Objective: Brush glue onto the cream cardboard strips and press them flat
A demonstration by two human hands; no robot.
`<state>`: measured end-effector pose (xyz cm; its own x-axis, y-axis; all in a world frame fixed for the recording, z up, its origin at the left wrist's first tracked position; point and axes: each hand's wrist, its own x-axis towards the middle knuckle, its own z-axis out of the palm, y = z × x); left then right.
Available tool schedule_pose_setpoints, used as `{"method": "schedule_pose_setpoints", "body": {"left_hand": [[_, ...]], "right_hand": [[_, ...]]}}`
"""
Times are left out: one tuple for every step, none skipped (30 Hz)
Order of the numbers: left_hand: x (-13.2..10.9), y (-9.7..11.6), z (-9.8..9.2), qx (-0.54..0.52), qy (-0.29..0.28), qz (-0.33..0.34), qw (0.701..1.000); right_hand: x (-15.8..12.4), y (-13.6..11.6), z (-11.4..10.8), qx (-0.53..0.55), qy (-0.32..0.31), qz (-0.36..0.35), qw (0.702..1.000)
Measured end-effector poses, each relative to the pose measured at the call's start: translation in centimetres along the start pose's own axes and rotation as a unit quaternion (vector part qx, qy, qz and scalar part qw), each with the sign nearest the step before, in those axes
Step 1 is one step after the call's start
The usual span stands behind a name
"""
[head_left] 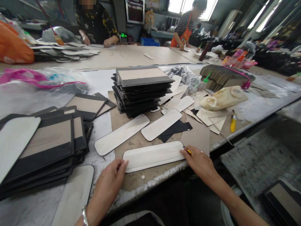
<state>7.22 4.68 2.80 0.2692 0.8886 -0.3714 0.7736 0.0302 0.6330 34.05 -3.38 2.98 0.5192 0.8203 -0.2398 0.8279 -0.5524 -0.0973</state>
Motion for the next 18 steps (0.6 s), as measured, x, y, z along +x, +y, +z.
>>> {"method": "schedule_pose_setpoints", "body": {"left_hand": [[0.02, 0.09, -0.02, 0.012, 0.004, -0.003, 1.0], [0.03, 0.19, -0.04, 0.024, 0.007, -0.008, 1.0], [0.04, 0.3, -0.06, 0.034, 0.008, -0.012, 0.999], [0.05, 0.41, -0.08, 0.041, 0.008, -0.014, 0.999], [0.06, 0.51, -0.09, 0.046, 0.005, -0.015, 0.999], [0.08, 0.59, -0.1, 0.048, 0.005, -0.015, 0.999], [0.11, 0.64, -0.1, 0.048, 0.007, -0.015, 0.999], [0.16, 0.66, -0.09, 0.048, 0.011, -0.015, 0.999], [0.23, 0.66, -0.09, 0.047, 0.015, -0.015, 0.999], [0.29, 0.63, -0.11, 0.048, 0.019, -0.017, 0.999], [0.36, 0.61, -0.14, 0.047, 0.022, -0.018, 0.998], [0.42, 0.59, -0.18, 0.046, 0.025, -0.016, 0.998], [0.47, 0.57, -0.24, 0.045, 0.026, -0.013, 0.999], [0.52, 0.57, -0.31, 0.043, 0.029, -0.009, 0.999], [0.58, 0.58, -0.37, 0.043, 0.031, -0.006, 0.999], [0.64, 0.58, -0.41, 0.045, 0.031, -0.005, 0.998], [0.71, 0.56, -0.42, 0.049, 0.029, -0.004, 0.998], [0.8, 0.52, -0.4, 0.054, 0.026, -0.003, 0.998]], "right_hand": [[-0.03, -0.01, 0.04, -0.002, 0.001, 0.0, 1.0], [-0.06, -0.02, 0.07, -0.002, 0.001, 0.0, 1.0], [-0.09, -0.03, 0.09, -0.002, 0.001, 0.001, 1.0], [-0.12, -0.04, 0.11, -0.002, 0.002, 0.0, 1.0], [-0.14, -0.06, 0.12, -0.001, 0.004, -0.002, 1.0], [-0.16, -0.08, 0.12, -0.001, 0.005, -0.003, 1.0], [-0.18, -0.11, 0.12, -0.002, 0.007, -0.003, 1.0], [-0.18, -0.13, 0.11, -0.003, 0.008, -0.002, 1.0], [-0.18, -0.16, 0.1, -0.004, 0.009, -0.001, 1.0], [-0.18, -0.18, 0.1, -0.004, 0.01, 0.0, 1.0], [-0.16, -0.19, 0.1, -0.003, 0.01, 0.001, 1.0], [-0.14, -0.19, 0.12, -0.002, 0.01, 0.0, 1.0], [-0.1, -0.18, 0.16, 0.0, 0.01, -0.002, 1.0], [-0.05, -0.16, 0.21, 0.001, 0.009, -0.001, 1.0], [0.01, -0.13, 0.27, 0.001, 0.008, -0.001, 1.0], [0.07, -0.11, 0.33, 0.0, 0.006, 0.002, 1.0], [0.11, -0.09, 0.39, -0.001, 0.005, 0.007, 1.0], [0.14, -0.07, 0.44, -0.003, 0.005, 0.013, 1.0]]}}
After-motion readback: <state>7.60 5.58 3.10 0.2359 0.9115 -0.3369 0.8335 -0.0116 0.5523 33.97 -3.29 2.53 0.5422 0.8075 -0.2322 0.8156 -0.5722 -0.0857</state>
